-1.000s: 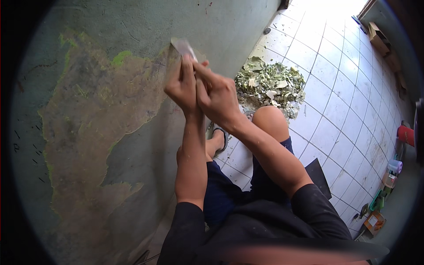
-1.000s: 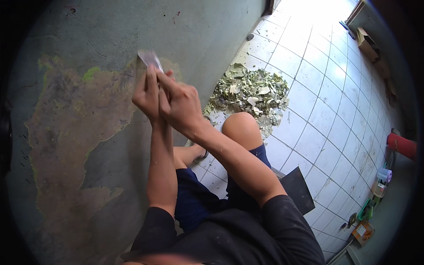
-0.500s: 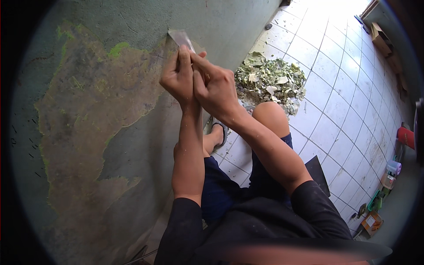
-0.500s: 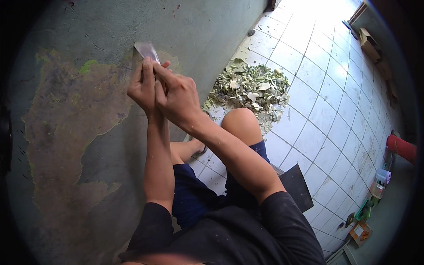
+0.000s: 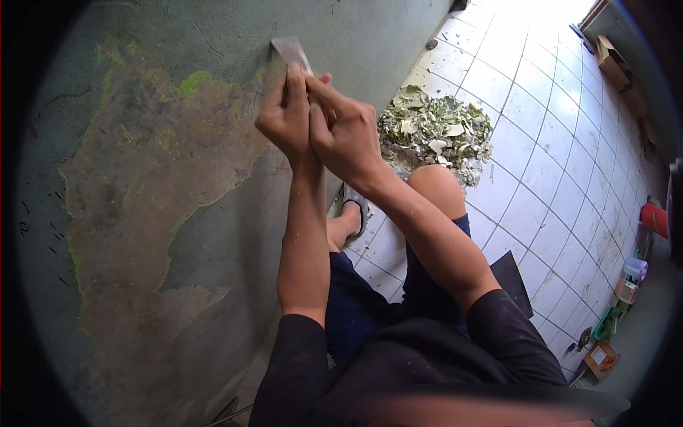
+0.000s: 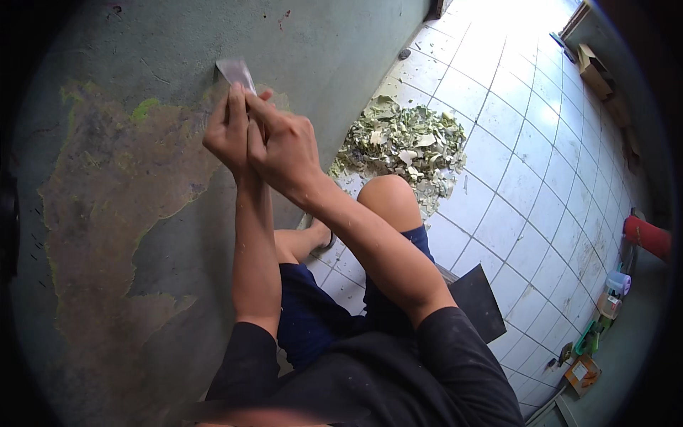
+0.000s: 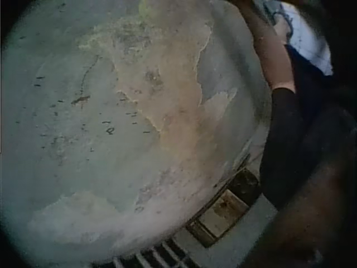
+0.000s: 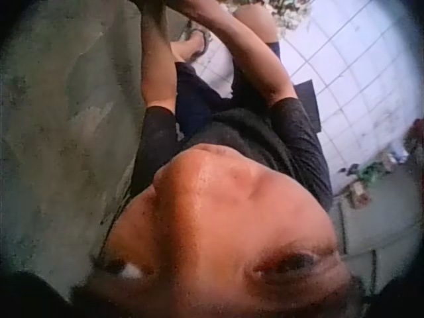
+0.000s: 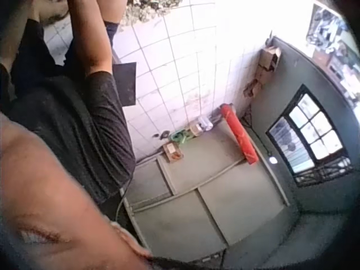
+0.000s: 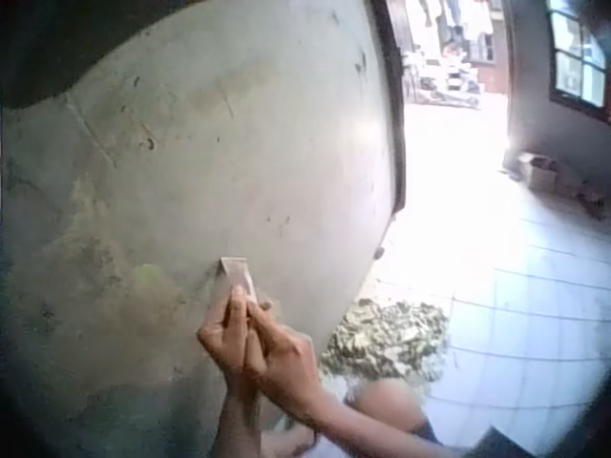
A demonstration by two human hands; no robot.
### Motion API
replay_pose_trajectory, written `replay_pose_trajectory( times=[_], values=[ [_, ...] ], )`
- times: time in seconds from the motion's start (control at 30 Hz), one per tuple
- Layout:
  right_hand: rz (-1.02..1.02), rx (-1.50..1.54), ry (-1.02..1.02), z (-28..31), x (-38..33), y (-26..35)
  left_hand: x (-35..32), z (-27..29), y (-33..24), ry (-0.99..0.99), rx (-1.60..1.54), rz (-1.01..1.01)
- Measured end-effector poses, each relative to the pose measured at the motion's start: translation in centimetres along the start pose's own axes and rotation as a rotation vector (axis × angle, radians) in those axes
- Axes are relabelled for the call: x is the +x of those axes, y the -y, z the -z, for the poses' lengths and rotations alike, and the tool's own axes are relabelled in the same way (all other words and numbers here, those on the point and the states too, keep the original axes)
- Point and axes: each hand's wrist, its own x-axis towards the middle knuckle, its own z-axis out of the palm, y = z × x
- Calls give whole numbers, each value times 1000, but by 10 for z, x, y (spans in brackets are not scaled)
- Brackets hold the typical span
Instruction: Scraping old paint or plaster off a wall using a metal scraper.
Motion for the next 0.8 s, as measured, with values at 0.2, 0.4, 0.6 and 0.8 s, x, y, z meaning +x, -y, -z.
replay_pose_trajectory(
  times=[0.2,0.4,0.6,0.8],
  values=[
    [-38,22,50,1,-11,-4,-8,6,1,-33,62,37],
    [-15,3,58,-1,-14,-10,-13,12,7,-35,74,29],
    [22,21,44,2,-20,-11,-17,13,12,-33,50,2],
    [-28,8,60,5,-14,1,-10,5,-3,-43,-12,42]
  ],
)
